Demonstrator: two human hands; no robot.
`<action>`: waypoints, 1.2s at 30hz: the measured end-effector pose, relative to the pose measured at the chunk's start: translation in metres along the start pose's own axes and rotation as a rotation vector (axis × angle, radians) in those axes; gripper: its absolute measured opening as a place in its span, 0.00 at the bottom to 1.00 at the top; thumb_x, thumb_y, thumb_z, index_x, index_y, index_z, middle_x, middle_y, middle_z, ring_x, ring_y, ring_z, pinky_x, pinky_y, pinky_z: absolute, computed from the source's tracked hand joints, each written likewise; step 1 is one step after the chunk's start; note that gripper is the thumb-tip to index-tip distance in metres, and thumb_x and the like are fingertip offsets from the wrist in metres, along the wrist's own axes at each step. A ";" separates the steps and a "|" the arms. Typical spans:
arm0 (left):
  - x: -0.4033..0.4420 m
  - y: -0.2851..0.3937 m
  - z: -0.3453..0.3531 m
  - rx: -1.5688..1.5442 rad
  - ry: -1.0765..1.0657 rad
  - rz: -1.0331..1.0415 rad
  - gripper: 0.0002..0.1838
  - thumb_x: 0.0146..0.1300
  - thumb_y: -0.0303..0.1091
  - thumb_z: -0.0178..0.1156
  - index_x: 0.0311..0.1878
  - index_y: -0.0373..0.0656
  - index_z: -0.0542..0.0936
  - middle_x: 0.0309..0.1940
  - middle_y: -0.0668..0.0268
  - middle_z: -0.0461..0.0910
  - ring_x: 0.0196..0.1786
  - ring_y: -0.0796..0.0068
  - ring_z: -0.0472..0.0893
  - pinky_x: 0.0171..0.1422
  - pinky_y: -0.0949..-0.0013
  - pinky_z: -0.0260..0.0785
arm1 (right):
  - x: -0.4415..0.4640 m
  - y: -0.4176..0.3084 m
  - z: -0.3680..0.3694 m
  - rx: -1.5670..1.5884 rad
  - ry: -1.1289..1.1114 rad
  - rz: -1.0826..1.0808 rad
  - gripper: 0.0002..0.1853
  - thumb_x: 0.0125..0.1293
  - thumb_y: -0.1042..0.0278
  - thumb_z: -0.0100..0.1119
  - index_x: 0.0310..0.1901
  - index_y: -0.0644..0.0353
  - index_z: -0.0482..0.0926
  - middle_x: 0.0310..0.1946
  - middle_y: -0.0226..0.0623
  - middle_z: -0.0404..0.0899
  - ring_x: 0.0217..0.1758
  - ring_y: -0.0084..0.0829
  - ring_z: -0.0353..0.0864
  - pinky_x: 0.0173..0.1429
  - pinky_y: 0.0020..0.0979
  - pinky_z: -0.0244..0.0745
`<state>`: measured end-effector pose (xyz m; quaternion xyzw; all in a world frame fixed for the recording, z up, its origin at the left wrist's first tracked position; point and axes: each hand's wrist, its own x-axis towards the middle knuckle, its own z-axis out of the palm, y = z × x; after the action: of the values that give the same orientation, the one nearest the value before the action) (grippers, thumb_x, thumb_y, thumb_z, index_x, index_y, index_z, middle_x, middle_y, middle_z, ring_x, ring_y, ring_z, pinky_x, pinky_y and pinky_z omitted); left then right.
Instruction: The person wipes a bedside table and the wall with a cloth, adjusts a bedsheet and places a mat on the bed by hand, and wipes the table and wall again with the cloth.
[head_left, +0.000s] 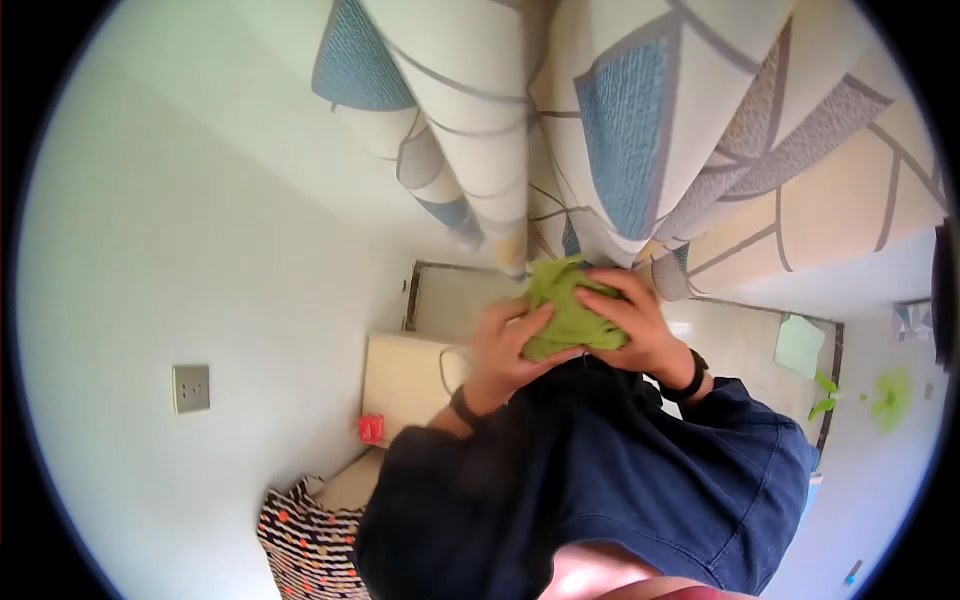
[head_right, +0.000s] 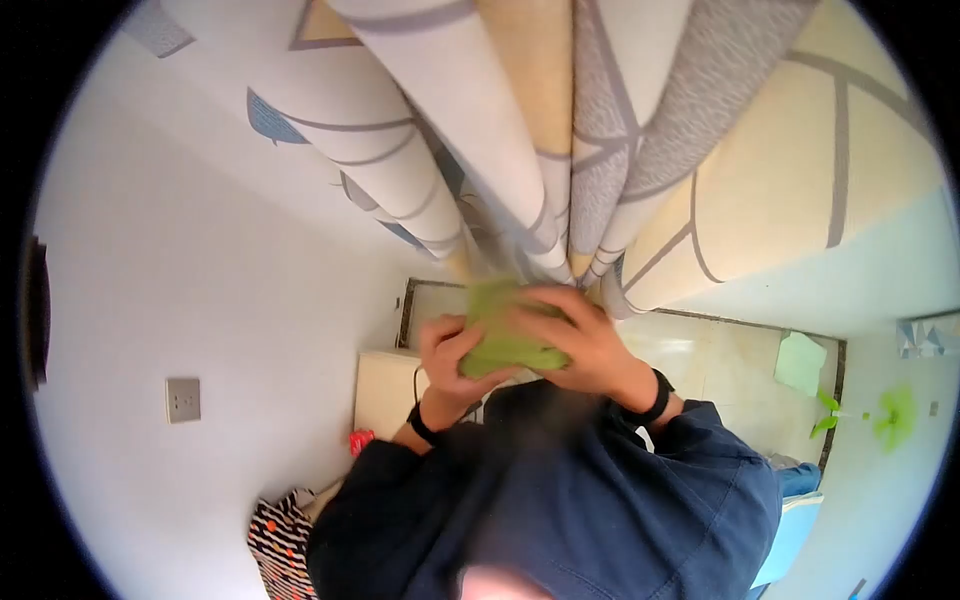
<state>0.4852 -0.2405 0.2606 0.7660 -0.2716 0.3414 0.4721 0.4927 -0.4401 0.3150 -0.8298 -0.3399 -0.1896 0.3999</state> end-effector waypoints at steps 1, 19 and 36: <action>0.013 0.011 0.013 -0.036 0.032 0.075 0.33 0.40 0.44 0.81 0.52 0.47 0.81 0.42 0.60 0.76 0.37 0.61 0.79 0.37 0.64 0.73 | -0.009 0.003 -0.014 -0.018 0.075 -0.044 0.29 0.45 0.74 0.76 0.53 0.57 0.80 0.54 0.50 0.75 0.51 0.48 0.80 0.51 0.40 0.79; 0.179 0.072 0.311 -0.024 -0.014 0.093 0.28 0.48 0.32 0.73 0.56 0.53 0.80 0.50 0.63 0.77 0.44 0.61 0.81 0.44 0.64 0.77 | -0.038 0.218 -0.208 -0.568 0.753 -0.034 0.29 0.46 0.83 0.71 0.55 0.65 0.79 0.54 0.50 0.76 0.54 0.46 0.77 0.58 0.41 0.74; 0.175 0.031 0.251 0.175 0.301 -0.156 0.27 0.53 0.13 0.62 0.59 0.38 0.75 0.53 0.58 0.72 0.55 0.61 0.76 0.57 0.64 0.72 | 0.053 0.178 -0.151 0.020 0.536 -0.083 0.30 0.51 0.79 0.64 0.59 0.54 0.79 0.50 0.37 0.76 0.52 0.39 0.79 0.50 0.35 0.78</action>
<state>0.6375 -0.4976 0.3329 0.7632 -0.1072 0.4367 0.4640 0.6503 -0.6176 0.3429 -0.7313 -0.2574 -0.4154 0.4758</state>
